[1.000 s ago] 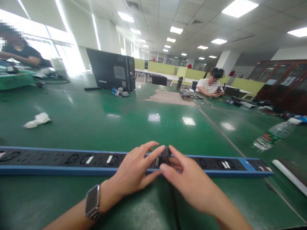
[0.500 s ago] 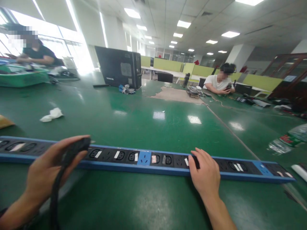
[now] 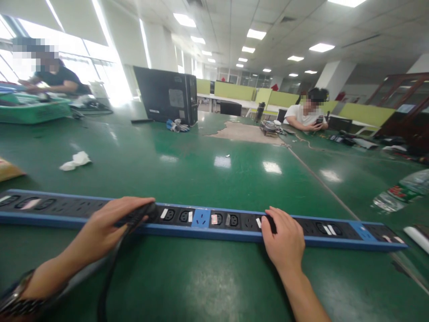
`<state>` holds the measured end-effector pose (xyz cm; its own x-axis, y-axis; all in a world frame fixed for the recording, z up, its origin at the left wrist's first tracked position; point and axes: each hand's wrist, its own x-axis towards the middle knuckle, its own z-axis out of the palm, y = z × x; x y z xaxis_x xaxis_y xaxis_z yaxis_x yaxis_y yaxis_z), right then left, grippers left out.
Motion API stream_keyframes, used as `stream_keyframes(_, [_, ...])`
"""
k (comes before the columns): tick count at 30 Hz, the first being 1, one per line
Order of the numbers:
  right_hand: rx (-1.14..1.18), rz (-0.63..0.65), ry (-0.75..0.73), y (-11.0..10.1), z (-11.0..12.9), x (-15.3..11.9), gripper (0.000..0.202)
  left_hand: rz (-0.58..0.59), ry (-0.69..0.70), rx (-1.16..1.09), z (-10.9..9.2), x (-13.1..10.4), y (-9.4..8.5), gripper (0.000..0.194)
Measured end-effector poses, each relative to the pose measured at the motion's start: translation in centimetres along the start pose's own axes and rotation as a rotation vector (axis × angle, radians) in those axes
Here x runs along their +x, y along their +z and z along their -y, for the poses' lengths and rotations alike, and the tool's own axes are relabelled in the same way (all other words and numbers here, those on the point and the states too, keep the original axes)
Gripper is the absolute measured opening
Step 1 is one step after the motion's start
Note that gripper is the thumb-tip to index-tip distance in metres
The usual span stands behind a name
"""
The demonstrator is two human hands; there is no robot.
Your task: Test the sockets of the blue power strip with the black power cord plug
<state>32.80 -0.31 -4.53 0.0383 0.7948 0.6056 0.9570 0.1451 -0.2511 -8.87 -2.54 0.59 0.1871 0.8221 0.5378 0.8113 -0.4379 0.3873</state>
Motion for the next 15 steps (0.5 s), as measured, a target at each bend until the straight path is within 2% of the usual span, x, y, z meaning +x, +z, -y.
stream_keyframes(2, [-0.001, 0.002, 0.002, -0.1, 0.2, 0.0, 0.034, -0.313, -0.107, -0.075, -1.7, 0.6, 0.2, 0.040])
stream_keyframes(3, [0.000, -0.001, 0.003, -0.1, 0.3, 0.0, 0.033, -0.414, -0.137, -0.108, -2.7, 1.0, 0.5, 0.042])
stream_keyframes(4, [0.000, -0.008, 0.006, -0.1, 0.3, 0.1, 0.033, -0.421, -0.124, -0.139, -3.8, 1.5, 1.0, 0.043])
stream_keyframes(5, [0.000, -0.015, 0.008, -0.1, 0.4, 0.1, 0.033, -0.338, -0.078, -0.153, -4.8, 2.1, 1.7, 0.040])
stream_keyframes(7, [-0.002, -0.028, 0.005, -0.1, 0.4, 0.1, 0.032, -0.075, 0.055, -0.174, -6.4, 3.0, 3.5, 0.032])
stream_keyframes(9, [-0.002, -0.032, -0.007, 0.0, 0.3, 0.0, 0.032, 0.106, 0.107, -0.174, -7.1, 3.7, 5.4, 0.029])
stream_keyframes(12, [0.010, -0.043, -0.012, 0.2, 0.2, 0.0, 0.031, 0.216, 0.110, -0.158, -6.9, 4.0, 7.2, 0.029])
stream_keyframes(15, [0.020, -0.060, 0.004, 0.2, 0.2, 0.0, 0.030, 0.247, 0.138, -0.145, -6.5, 4.1, 7.2, 0.030])
